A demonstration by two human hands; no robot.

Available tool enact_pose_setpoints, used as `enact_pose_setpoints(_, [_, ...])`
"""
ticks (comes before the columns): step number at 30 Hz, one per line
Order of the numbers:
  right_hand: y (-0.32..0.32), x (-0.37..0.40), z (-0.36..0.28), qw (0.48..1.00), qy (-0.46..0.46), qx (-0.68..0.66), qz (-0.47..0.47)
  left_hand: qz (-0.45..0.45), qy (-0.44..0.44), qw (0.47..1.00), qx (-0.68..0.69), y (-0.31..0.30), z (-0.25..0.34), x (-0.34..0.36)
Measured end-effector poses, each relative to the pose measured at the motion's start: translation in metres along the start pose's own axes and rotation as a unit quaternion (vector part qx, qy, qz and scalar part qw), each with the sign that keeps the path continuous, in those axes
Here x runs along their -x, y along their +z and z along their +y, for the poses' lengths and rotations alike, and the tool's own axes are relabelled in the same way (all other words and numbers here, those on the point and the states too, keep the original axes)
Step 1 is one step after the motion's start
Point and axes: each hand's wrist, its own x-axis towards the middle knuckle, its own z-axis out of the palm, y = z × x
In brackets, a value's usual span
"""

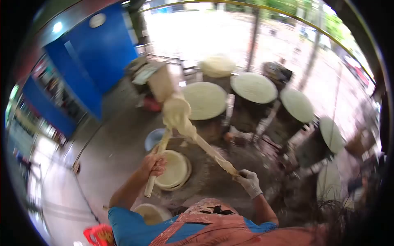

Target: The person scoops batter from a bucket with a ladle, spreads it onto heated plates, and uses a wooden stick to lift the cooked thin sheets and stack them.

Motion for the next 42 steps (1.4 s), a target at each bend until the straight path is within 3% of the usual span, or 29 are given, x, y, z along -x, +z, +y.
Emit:
enact_pose_setpoints(3, [-0.022, 0.036, 0.029, 0.995, 0.007, -0.077, 0.07, -0.05, 0.026, 0.994, -0.092, 0.081, -0.021, -0.04])
enact_pose_setpoints(5, [-0.018, 0.057, 0.089, 0.988, 0.022, -0.07, 0.138, -0.165, -0.139, 0.973, -0.087, 0.087, -0.045, -0.105])
enact_pose_setpoints(6, [-0.029, 0.082, 0.097, 0.981, 0.132, -0.072, 0.126, -0.186, -0.288, 0.939, 0.037, 0.101, -0.061, -0.137])
enact_pose_setpoints(7, [-0.027, 0.109, 0.138, 0.98, 0.086, -0.004, 0.178, -0.114, -0.422, 0.878, 0.194, 0.131, -0.08, -0.14])
enact_pose_setpoints(8, [-0.026, 0.141, 0.171, 0.972, 0.085, 0.033, 0.215, -0.096, -0.434, 0.873, 0.2, 0.149, -0.11, -0.156])
enact_pose_setpoints(10, [-0.028, 0.225, 0.201, 0.937, 0.175, 0.147, 0.263, -0.065, -0.548, 0.801, 0.231, 0.193, -0.176, -0.169])
enact_pose_setpoints(11, [-0.025, 0.268, 0.207, 0.914, 0.218, 0.138, 0.313, -0.107, -0.61, 0.751, 0.227, 0.218, -0.209, -0.177])
enact_pose_setpoints(14, [0.019, 0.392, 0.194, 0.824, 0.262, 0.111, 0.49, -0.178, -0.719, 0.65, 0.171, 0.284, -0.314, -0.176])
enact_pose_setpoints(15, [0.039, 0.436, 0.22, 0.774, 0.331, 0.141, 0.521, -0.217, -0.74, 0.621, 0.141, 0.313, -0.345, -0.168])
enact_pose_setpoints(16, [0.056, 0.468, 0.244, 0.72, 0.398, 0.17, 0.542, -0.25, -0.724, 0.637, 0.086, 0.345, -0.371, -0.161])
enact_pose_setpoints(18, [0.047, 0.492, 0.202, 0.563, 0.618, 0.201, 0.511, -0.273, -0.747, 0.602, -0.066, 0.408, -0.419, -0.152])
enact_pose_setpoints(19, [0.043, 0.498, 0.193, 0.549, 0.631, 0.191, 0.514, -0.358, -0.632, 0.656, -0.206, 0.441, -0.436, -0.134])
enact_pose_setpoints(21, [0.033, 0.505, 0.18, 0.458, 0.527, 0.092, 0.71, -0.481, -0.499, 0.627, -0.354, 0.491, -0.476, -0.116])
enact_pose_setpoints(22, [0.028, 0.505, 0.178, 0.431, 0.531, 0.09, 0.724, -0.5, -0.503, 0.605, -0.362, 0.508, -0.502, -0.108])
enact_pose_setpoints(24, [0.013, 0.485, 0.181, 0.453, 0.401, 0.197, 0.772, -0.561, -0.33, 0.576, -0.494, 0.538, -0.549, -0.087])
enact_pose_setpoints(25, [0.003, 0.466, 0.181, 0.426, 0.404, 0.198, 0.785, -0.586, -0.275, 0.542, -0.536, 0.546, -0.579, -0.082])
enact_pose_setpoints(27, [-0.022, 0.437, 0.184, 0.454, 0.52, 0.18, 0.701, -0.621, -0.226, 0.515, -0.547, 0.553, -0.619, -0.064])
enact_pose_setpoints(29, [-0.01, 0.439, 0.238, 0.432, 0.554, 0.194, 0.684, -0.641, -0.192, 0.489, -0.559, 0.532, -0.669, -0.08])
enact_pose_setpoints(31, [0.002, 0.446, 0.249, 0.423, 0.586, 0.214, 0.657, -0.698, 0.399, 0.466, -0.369, 0.525, -0.722, -0.128])
enact_pose_setpoints(32, [0.001, 0.454, 0.236, 0.41, 0.536, 0.021, 0.737, -0.702, 0.397, 0.469, -0.361, 0.534, -0.706, -0.121])
enact_pose_setpoints(33, [-0.004, 0.462, 0.227, 0.385, 0.46, -0.17, 0.782, -0.68, 0.387, 0.411, -0.468, 0.542, -0.666, -0.108])
enact_pose_setpoints(34, [-0.013, 0.456, 0.227, 0.388, 0.463, -0.164, 0.78, -0.646, 0.37, 0.345, -0.571, 0.546, -0.642, -0.1])
enact_pose_setpoints(36, [-0.043, 0.42, 0.235, 0.228, 0.164, -0.305, 0.91, -0.659, 0.364, 0.336, -0.566, 0.552, -0.64, -0.094])
enact_pose_setpoints(37, [-0.055, 0.411, 0.256, 0.274, 0.178, -0.286, 0.901, -0.673, 0.359, 0.314, -0.565, 0.553, -0.639, -0.095])
enact_pose_setpoints(38, [-0.054, 0.416, 0.274, 0.274, 0.179, -0.291, 0.899, -0.672, 0.358, 0.311, -0.569, 0.555, -0.643, -0.092])
enact_pose_setpoints(39, [-0.054, 0.425, 0.293, 0.355, 0.408, -0.072, 0.838, -0.661, 0.335, 0.366, -0.563, 0.566, -0.652, -0.087])
enact_pose_setpoints(40, [-0.055, 0.431, 0.303, 0.396, 0.589, 0.154, 0.688, -0.649, 0.315, 0.416, -0.554, 0.578, -0.654, -0.088])
enact_pose_setpoints(41, [-0.057, 0.442, 0.293, 0.4, 0.566, 0.104, 0.713, -0.65, 0.326, 0.407, -0.552, 0.591, -0.643, -0.091])
enact_pose_setpoints(42, [-0.065, 0.443, 0.309, 0.394, 0.558, 0.098, 0.724, -0.652, 0.312, 0.452, -0.522, 0.603, -0.628, -0.093])
